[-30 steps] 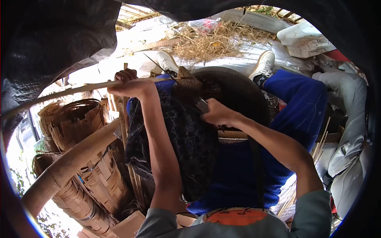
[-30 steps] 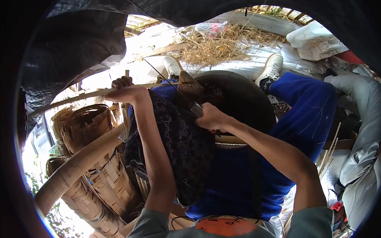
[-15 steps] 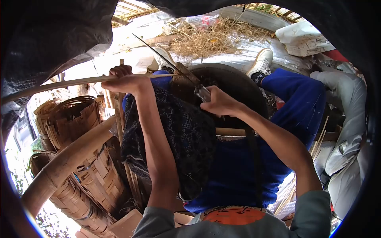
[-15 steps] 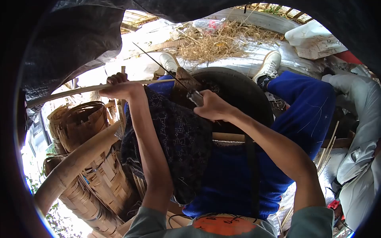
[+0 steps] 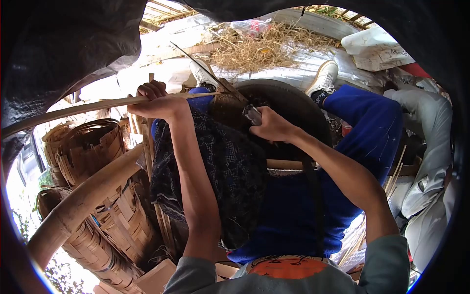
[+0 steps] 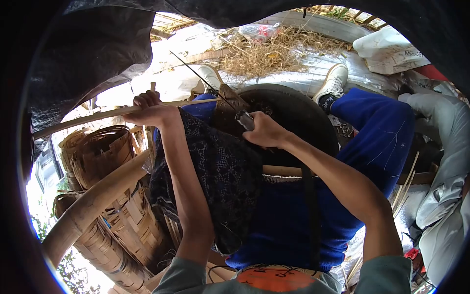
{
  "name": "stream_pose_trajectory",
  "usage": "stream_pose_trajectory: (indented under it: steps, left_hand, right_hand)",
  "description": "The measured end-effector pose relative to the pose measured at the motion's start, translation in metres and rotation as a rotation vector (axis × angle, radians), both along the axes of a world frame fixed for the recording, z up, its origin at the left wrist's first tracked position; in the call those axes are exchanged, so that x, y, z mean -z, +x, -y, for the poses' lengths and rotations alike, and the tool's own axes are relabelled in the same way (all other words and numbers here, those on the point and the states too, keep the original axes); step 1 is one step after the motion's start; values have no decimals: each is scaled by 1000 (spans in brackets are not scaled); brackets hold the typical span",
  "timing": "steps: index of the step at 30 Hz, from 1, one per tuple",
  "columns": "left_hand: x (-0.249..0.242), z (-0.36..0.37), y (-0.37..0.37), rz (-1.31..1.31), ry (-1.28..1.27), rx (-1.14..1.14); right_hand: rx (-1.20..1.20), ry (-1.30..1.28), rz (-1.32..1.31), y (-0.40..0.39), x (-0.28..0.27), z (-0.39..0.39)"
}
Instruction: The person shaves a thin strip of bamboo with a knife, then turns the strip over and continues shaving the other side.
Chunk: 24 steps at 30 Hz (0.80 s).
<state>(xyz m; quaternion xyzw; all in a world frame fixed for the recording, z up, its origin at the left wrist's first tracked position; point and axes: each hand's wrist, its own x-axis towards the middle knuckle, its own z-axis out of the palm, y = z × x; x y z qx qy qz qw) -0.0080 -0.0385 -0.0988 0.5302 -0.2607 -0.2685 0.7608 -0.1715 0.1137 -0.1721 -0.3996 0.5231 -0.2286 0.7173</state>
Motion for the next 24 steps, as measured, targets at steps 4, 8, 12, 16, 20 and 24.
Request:
stream_pose_trajectory:
  steps: [4, 8, 12, 16, 20, 24]
  left_hand:
    - [2, -7, 6, 16, -99, 286]
    - [-2, -9, 6, 61, -94, 347]
    - [-2, -8, 7, 34, -92, 326]
    - [-6, -9, 0, 57, -74, 249]
    - [-3, -7, 7, 92, -76, 228]
    - [-3, -10, 7, 67, -23, 179]
  right_hand:
    - [78, 103, 247, 2, -31, 9]
    - [100, 239, 398, 2, -55, 6]
    - [57, 208, 441, 1, -72, -1]
    - [34, 218, 542, 17, -70, -9]
    - [-5, 333, 357, 29, -60, -9]
    - [27, 220, 320, 20, -74, -3]
